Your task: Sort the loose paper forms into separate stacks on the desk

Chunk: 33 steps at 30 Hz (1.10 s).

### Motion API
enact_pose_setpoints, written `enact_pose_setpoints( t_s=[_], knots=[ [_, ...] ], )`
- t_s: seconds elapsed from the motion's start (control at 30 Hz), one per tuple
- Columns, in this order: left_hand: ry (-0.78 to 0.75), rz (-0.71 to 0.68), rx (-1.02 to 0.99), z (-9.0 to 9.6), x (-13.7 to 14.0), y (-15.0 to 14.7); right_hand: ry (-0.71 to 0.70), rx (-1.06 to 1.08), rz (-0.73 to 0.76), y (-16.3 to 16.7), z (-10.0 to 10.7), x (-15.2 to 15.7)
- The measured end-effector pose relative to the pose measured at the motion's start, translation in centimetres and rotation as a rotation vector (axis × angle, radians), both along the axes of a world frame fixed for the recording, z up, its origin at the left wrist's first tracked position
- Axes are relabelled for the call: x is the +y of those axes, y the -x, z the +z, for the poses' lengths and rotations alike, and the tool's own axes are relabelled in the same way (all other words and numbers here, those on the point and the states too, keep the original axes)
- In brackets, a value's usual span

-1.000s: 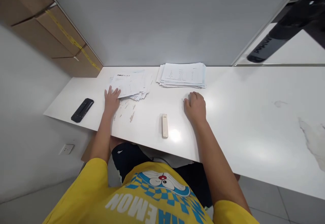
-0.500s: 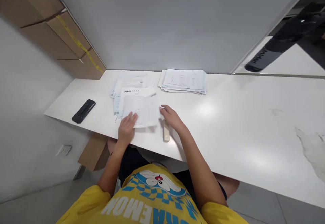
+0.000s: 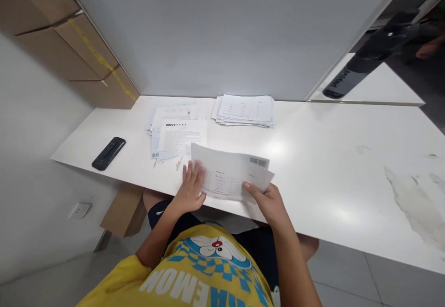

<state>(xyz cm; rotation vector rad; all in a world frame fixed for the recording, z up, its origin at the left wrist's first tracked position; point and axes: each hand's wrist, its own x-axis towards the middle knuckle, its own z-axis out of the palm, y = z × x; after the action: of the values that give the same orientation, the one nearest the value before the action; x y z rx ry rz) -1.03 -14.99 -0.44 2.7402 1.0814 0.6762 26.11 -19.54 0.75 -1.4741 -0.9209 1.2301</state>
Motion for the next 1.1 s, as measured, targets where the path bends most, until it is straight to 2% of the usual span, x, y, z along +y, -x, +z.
enact_pose_setpoints(
  t_s=[0.1,0.17,0.3,0.4,0.47,0.53,0.6,0.67,0.8,0.87,0.93,1.0,1.1],
  knots=[
    [0.149,0.088,-0.231,0.8,-0.2,-0.1,-0.002,-0.055,-0.115,-1.2,-0.2,-1.7],
    [0.244,0.147,-0.392,0.8,-0.3,0.0,-0.002,-0.018,-0.091,-1.6,-0.6,-2.5],
    [0.368,0.166,-0.572,-0.1,-1.2,-0.8,0.005,0.039,-0.043,-2.0,-2.3,-3.9],
    [0.285,0.234,-0.77,-0.8,-2.2,-2.4,-0.034,-0.019,-0.077,-2.1,-3.1,-4.7],
    [0.157,0.256,-0.922,-1.3,-2.5,-3.4,-0.123,-0.05,-0.026,-2.0,-3.2,-4.8],
    [0.011,0.206,-1.028,-1.8,-2.3,-4.0,-0.18,-0.059,0.043,-2.0,-3.4,-4.8],
    [-0.096,0.153,-1.045,-2.2,-1.9,-4.3,-0.149,-0.07,0.052,-2.2,-3.8,-4.9],
    [-0.139,0.167,-1.007,-2.2,-1.8,-4.1,-0.049,-0.106,0.02,-2.5,-4.1,-5.3],
    [-0.162,0.27,-0.893,0.1,-3.1,-2.6,0.188,-0.168,0.111,-3.3,-2.5,-6.9],
    [-0.118,0.308,-0.85,1.6,-3.6,-1.1,0.274,-0.137,0.178,-3.4,-1.1,-7.5],
    [-0.025,0.361,-0.817,2.3,-3.6,0.8,0.343,-0.114,0.203,-3.2,-0.2,-7.8],
    [0.084,0.419,-0.761,2.0,-3.0,2.5,0.397,-0.123,0.218,-3.2,-0.2,-7.8],
    [0.249,0.459,-0.654,0.3,-1.7,3.4,0.466,-0.127,0.238,-3.7,-1.1,-7.8]
  ],
)
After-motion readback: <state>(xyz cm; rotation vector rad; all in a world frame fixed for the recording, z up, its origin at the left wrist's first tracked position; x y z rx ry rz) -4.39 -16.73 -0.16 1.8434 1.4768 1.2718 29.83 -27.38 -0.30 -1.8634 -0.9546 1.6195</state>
